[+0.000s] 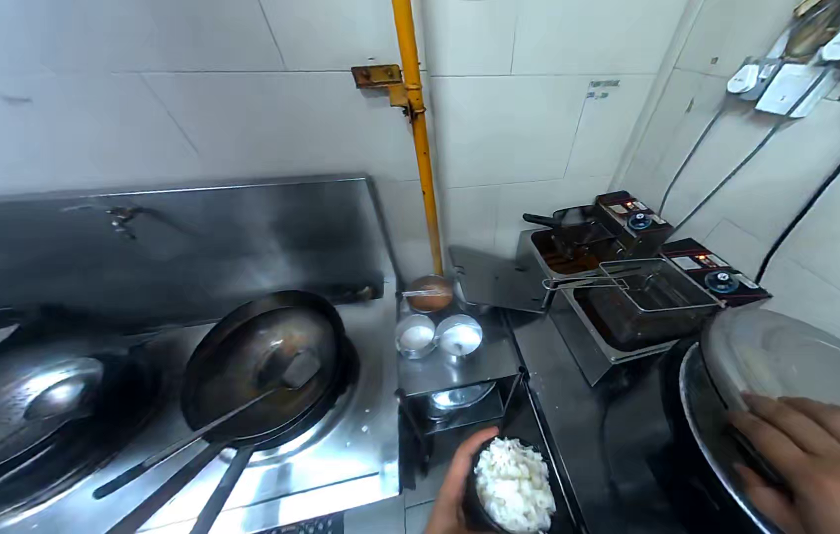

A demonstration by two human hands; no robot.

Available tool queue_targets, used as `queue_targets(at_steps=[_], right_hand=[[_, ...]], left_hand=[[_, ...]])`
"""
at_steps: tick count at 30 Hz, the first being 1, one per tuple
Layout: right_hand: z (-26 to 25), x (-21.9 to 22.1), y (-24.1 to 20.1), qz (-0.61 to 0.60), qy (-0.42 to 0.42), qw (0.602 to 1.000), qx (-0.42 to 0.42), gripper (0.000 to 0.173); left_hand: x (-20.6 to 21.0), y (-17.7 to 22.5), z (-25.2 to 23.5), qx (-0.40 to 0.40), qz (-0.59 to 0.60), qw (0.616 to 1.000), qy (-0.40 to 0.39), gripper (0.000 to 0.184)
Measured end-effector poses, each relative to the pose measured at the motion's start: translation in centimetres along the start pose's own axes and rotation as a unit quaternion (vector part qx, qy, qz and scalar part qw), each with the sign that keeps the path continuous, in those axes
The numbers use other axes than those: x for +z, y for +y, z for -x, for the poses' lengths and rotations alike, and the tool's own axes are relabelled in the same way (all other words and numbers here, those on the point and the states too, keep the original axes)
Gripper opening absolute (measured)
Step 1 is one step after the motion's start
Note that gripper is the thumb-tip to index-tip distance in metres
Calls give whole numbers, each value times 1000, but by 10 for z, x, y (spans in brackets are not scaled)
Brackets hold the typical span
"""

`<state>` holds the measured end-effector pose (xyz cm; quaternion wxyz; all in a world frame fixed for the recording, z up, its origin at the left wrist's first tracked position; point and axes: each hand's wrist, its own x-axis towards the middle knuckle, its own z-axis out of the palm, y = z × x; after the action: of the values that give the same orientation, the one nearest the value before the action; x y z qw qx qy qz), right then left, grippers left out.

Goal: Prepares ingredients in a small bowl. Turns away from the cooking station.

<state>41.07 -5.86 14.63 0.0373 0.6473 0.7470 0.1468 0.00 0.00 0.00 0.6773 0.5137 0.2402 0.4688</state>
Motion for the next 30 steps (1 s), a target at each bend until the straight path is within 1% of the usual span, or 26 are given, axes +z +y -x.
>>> queue_targets(at_steps=[2,4,7,9,10,12,14,15,16,17,19,20,21,22,24,25,27,28,30], right_hand=[[-1,24,-15,8,-4,1000,-3,51],[-5,43,-27,8,-8,1000,6,53],[-17,64,-42,-14,-22,999,44,50],[-35,70,-59,-27,-27,996,86,58],[-49,69,-72,-52,-41,993,95,60],[-86,66,-109,-153,-84,982,71,55],[-137,80,-158,-288,-120,950,22,49],[-165,99,-184,-355,-132,925,12,49],[-193,127,-209,-407,-153,900,20,55],[-219,160,-231,-430,-182,884,39,66],[-261,225,-262,-431,-223,872,63,89],[-277,253,-272,-422,-227,875,66,94],[-290,277,-281,-414,-216,882,64,91],[-301,296,-287,-408,-195,890,63,80],[-316,321,-295,-389,-136,909,65,47],[-321,327,-297,-379,-106,917,68,38],[-333,333,-297,-382,-62,919,76,34],[-339,336,-296,-389,-57,916,78,34],[-350,338,-291,-391,-106,911,73,35]], left_hand=[[-21,3,8,23,-15,999,17,103],[-42,9,12,43,-6,998,47,105],[-79,26,10,71,6,993,95,110],[-108,41,4,92,-25,988,121,116],[-124,47,0,102,-40,985,136,119],[-157,52,-9,127,-33,977,165,119],[-187,54,-20,153,2,973,173,115],[-201,55,-25,160,18,973,167,114],[-213,54,-30,164,48,972,161,114],[-224,51,-33,164,95,970,152,113],[-238,44,-37,166,187,958,138,103],[-242,43,-41,169,231,948,140,94],[-243,46,-45,163,251,944,139,86],[-241,53,-50,146,270,941,145,79],[-246,53,-52,113,324,931,121,78],[-249,51,-52,104,343,926,116,78],[-253,48,-50,100,365,918,118,77],[-256,46,-48,97,370,915,127,76],[-263,38,-40,75,389,909,133,76]])
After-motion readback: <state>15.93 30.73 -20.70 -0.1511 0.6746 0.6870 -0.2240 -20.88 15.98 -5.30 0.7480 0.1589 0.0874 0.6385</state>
